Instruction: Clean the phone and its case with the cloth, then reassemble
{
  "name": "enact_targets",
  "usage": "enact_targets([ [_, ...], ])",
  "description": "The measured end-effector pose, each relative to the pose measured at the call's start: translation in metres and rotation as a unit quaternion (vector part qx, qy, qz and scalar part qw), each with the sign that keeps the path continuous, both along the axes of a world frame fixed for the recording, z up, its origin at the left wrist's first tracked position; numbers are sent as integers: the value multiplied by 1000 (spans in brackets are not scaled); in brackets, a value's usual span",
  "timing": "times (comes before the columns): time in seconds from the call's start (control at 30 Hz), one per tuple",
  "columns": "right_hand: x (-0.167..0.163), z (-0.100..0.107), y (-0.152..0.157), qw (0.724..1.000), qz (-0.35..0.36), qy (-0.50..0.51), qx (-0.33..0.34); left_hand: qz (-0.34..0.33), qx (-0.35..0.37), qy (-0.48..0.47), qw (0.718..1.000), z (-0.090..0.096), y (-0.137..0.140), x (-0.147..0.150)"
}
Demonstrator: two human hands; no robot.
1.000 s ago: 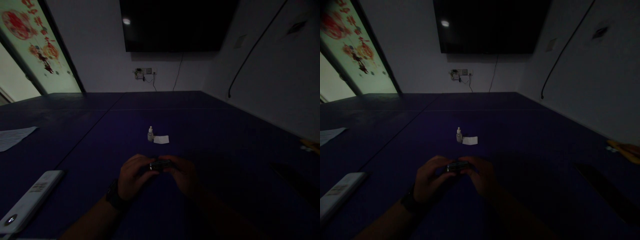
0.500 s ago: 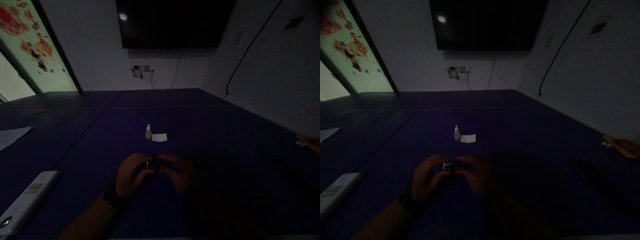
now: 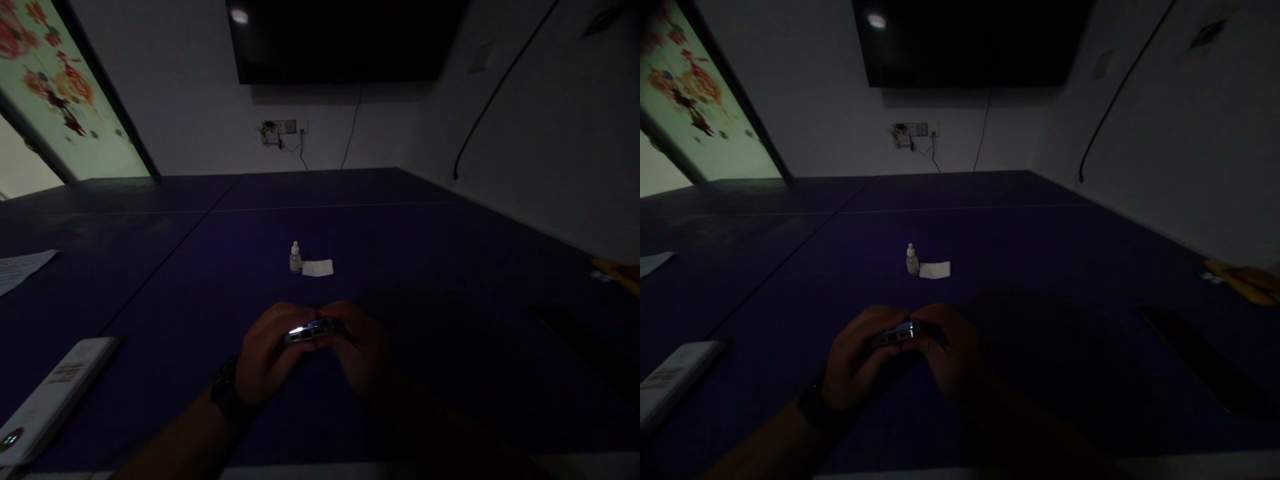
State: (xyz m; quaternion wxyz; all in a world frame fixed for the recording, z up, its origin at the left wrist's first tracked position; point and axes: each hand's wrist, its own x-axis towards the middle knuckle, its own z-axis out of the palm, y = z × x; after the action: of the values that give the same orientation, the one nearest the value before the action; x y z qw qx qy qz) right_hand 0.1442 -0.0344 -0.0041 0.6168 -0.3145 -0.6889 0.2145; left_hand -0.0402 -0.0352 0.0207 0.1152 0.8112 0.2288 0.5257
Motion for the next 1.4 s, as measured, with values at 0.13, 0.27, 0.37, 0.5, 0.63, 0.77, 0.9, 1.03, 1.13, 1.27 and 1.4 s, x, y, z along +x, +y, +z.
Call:
enact_targets([
  [0.13,3,10,-3,996,-16,-59,63,4,21,-16,1000,1,-2,0],
  [0.27,5,19,-7,989,-30,-111,97,7,32,-19,999,3,-4,1],
  [0.37,5,24,-8,984,-33,-118,128,2,40,-14,999,4,-4,1],
  [0.5,4,31,-11,977,-48,-133,160,6,53,-10,999,5,-6,0],
  [0.63,3,35,-11,971,-38,-126,199,14,50,0,999,5,-8,-1],
  [0.77,3,34,-11,972,-27,-120,202,7,56,-7,998,8,-7,-1],
  [0.9,5,31,-12,979,-11,-103,176,11,63,7,998,11,-7,-2],
  [1.03,4,27,-9,980,-8,-85,179,30,68,22,997,11,-9,-3],
  [1.13,2,25,-6,969,17,-63,238,28,72,29,997,10,-9,-4],
  [1.27,0,23,-3,966,24,-64,249,21,68,38,997,7,-8,-6],
  [1.4,0,20,-3,972,37,-29,229,19,65,28,997,5,-7,-6],
])
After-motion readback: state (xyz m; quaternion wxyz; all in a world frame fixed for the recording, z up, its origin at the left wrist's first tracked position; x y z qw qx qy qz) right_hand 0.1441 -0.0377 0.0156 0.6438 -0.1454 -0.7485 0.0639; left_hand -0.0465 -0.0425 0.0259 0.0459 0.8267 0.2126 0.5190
